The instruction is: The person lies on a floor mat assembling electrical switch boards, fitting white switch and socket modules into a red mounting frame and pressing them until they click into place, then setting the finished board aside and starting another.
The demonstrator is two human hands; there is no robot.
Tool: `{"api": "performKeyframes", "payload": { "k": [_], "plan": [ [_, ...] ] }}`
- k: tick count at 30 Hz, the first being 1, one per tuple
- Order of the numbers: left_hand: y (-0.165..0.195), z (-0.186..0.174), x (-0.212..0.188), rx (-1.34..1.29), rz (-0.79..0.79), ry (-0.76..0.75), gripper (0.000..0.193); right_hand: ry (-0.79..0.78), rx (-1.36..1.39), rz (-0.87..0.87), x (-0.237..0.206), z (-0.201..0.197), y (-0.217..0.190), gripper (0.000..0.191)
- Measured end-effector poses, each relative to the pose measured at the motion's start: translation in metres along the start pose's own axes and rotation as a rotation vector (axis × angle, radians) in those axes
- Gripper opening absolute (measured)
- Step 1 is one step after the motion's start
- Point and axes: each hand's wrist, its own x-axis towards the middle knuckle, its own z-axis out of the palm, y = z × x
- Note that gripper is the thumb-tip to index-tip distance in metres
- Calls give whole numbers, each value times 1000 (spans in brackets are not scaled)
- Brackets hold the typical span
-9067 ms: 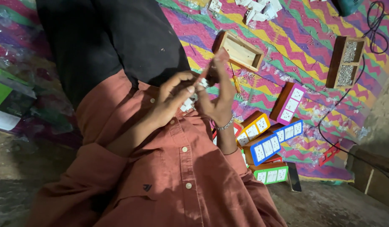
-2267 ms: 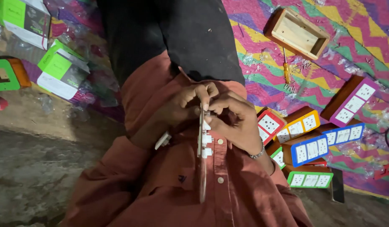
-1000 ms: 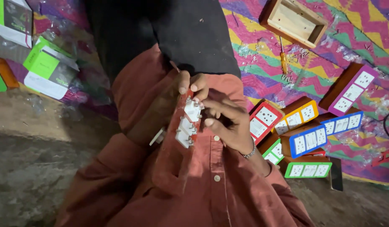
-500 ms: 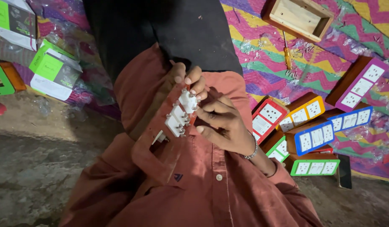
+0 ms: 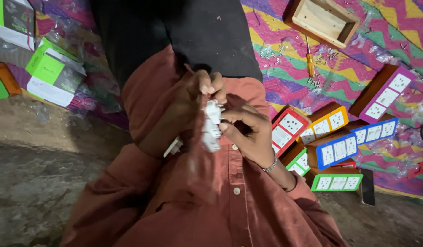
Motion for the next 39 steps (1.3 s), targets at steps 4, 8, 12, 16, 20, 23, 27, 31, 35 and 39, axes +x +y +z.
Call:
{"api": "performKeyframes", "payload": {
  "k": [4,8,12,16,20,23,27,31,35,39],
  "plan": [
    [0,16,-7,361,-33,87,34,8,64,43,2,1,9,8],
    [8,28,-1,816,-38,-65,77,27,318,169,-3,-2,22,10],
    [9,31,0,843,-149,-32,91,37,345,327,-14,-8,41,10],
    [0,20,-4,722,-191,50,80,-2,271,147,-19,-20,62,14],
    [-5,11,-5,721,-192,26,81,-79,797,639,-22,-17,69,18],
    [-5,10,-6,851,-98,-19,74,-71,899,726,-29,3,63,20],
    [-7,9,-8,745,-155,-10,63,-50,961,765,-23,7,63,23],
    [-15,6,-10,896,-80,8,56,-28,990,795,-16,2,69,25],
    [-23,5,-4,1119,12,-50,57,17,989,770,-24,5,66,28],
    [-19,6,5,1036,2,-82,62,35,979,730,-22,4,59,31]
  ]
}}
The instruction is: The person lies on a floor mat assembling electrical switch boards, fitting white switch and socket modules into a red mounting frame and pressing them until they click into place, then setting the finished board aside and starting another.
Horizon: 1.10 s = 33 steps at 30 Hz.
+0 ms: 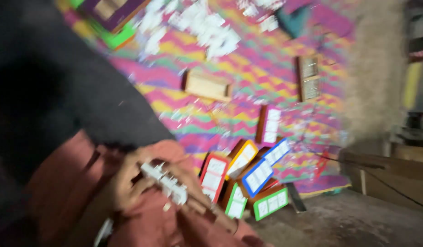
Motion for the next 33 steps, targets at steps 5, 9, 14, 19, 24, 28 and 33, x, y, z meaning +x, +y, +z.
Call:
{"api": "performKeyframes", "payload": {
  "k": [5,9,14,19,24,28,33],
  "plan": [
    [9,-6,5,-131,-98,72,72,51,-36,19,11,16,-12,34],
    [10,-5,10,-177,-77,43,70,9,-53,-63,2,23,-21,38],
    [11,-5,11,-178,-82,37,68,-3,-87,-39,-3,17,-16,40],
    [10,-5,11,-194,-79,46,67,-93,58,-146,15,1,1,29],
    [11,-6,10,-93,-125,26,67,-61,56,-2,23,-1,-7,31],
    [10,-8,5,-111,-169,11,68,46,-142,54,18,5,-14,41],
    [9,-8,7,-191,-86,34,67,-53,-67,3,39,-7,-5,38]
  ]
}}
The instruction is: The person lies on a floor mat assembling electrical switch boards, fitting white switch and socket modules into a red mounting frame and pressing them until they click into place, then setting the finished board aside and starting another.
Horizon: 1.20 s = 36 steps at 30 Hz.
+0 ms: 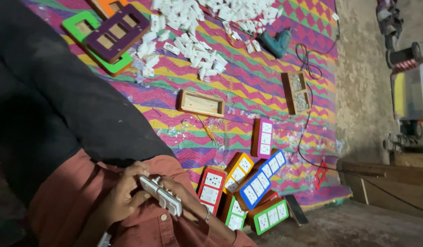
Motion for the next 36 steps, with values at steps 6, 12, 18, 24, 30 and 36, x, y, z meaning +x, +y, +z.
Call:
{"api": "performKeyframes", "payload": {
  "k": [6,12,18,24,30,36],
  "plan": [
    [3,-3,-1,-49,-28,253,65,331,-246,-751,-1,-32,2,19],
    [-5,-3,2,-306,-42,482,61,292,-662,-866,-59,15,-37,26],
    [3,0,11,-192,-97,490,61,-573,-1290,-717,-41,113,-81,37],
    [16,2,12,-216,-170,529,61,-672,-1557,-734,-31,150,-58,36],
    [21,4,11,-336,-219,548,57,-787,-1488,-863,-24,132,-50,22],
    [11,-1,15,-223,92,425,56,-408,-1033,-584,-24,80,-65,8]
  ]
}}
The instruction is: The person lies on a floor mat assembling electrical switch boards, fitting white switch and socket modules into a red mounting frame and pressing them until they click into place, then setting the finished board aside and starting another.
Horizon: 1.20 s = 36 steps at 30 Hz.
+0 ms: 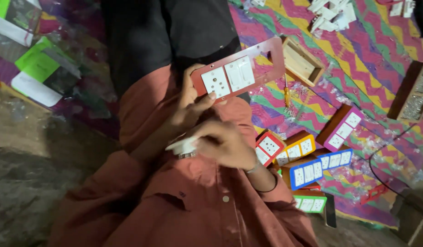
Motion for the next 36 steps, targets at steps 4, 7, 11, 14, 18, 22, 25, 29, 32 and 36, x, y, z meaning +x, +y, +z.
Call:
{"api": "performKeyframes", "payload": {
  "k": [4,7,11,14,18,22,25,29,32,36],
  "plan": [
    [1,-3,-2,100,-116,50,60,860,216,171,-26,-39,27,10],
    [10,-5,-3,-17,-309,45,62,1059,10,46,-32,-74,45,9],
    [14,-5,-4,49,-276,-11,55,1171,-527,-7,-20,-91,58,16],
    [10,-3,-5,40,-221,-42,50,1062,-835,-188,-4,-81,59,19],
    [6,-5,-6,15,-211,-25,49,862,-836,-258,5,-58,54,23],
    [6,-5,-7,8,-242,-22,53,897,-856,-220,-2,-56,51,22],
    [8,-4,-5,-9,-254,-18,54,897,-814,-224,-5,-63,53,22],
    [13,-5,-4,23,-272,-35,51,865,-811,-289,-6,-69,54,23],
    [14,-6,-4,17,-275,-41,50,860,-811,-318,-6,-69,54,24],
    [14,-7,-5,2,-278,-53,47,878,-826,-306,-7,-67,56,25]
  ]
}}
